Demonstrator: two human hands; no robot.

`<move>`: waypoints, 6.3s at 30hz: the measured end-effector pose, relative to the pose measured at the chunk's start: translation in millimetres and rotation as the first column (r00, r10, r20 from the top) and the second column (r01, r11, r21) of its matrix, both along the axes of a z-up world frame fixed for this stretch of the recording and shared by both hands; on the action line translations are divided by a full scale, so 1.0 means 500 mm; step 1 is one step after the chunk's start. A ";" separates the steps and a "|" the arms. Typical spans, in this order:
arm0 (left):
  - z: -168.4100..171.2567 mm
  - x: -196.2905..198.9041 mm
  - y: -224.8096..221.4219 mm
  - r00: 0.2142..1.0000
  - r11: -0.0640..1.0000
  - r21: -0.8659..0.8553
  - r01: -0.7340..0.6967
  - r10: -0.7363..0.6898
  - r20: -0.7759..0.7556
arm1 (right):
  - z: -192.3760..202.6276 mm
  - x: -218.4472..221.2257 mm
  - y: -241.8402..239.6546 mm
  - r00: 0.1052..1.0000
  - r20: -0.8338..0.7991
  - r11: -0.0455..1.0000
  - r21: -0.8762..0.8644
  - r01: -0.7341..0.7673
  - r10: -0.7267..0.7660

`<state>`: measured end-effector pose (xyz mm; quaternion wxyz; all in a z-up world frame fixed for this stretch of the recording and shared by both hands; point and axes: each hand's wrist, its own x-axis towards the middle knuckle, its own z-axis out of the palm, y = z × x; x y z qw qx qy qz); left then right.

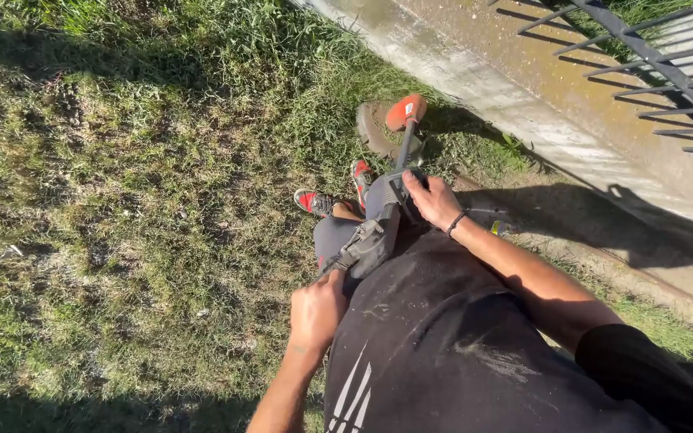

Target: Using a string trimmer to clear grass around the wheels of a trailer and along a metal fence.

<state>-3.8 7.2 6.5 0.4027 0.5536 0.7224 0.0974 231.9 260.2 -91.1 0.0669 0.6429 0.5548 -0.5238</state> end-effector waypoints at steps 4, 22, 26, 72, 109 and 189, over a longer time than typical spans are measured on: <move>0.020 -0.009 0.034 0.999 1.000 0.011 0.024 -0.025 0.039 | 0.037 0.006 0.005 0.999 0.018 0.999 0.016 0.041 -0.042; -0.041 0.022 -0.042 0.998 0.995 0.096 0.038 -0.034 -0.044 | 0.072 -0.014 -0.007 0.999 0.006 0.998 0.043 0.041 -0.041; -0.034 0.021 -0.042 1.000 0.996 0.089 0.008 -0.005 -0.030 | 0.087 -0.040 -0.004 0.997 -0.048 0.998 0.033 0.054 -0.053; 0.074 -0.345 -0.024 0.972 0.975 0.027 -0.223 0.224 -0.068 | 0.099 -0.529 0.068 0.914 -0.120 0.920 -0.012 -0.391 0.387; 0.047 -0.779 0.048 0.964 0.959 -0.107 -0.263 0.257 -0.069 | 0.071 -1.005 0.152 0.896 -0.196 0.895 -0.129 -0.427 0.399; -0.261 -1.958 -0.014 0.892 0.891 -0.069 -0.450 0.443 -0.092 | -0.204 -2.288 0.139 0.933 -0.199 0.944 -0.084 -0.320 0.298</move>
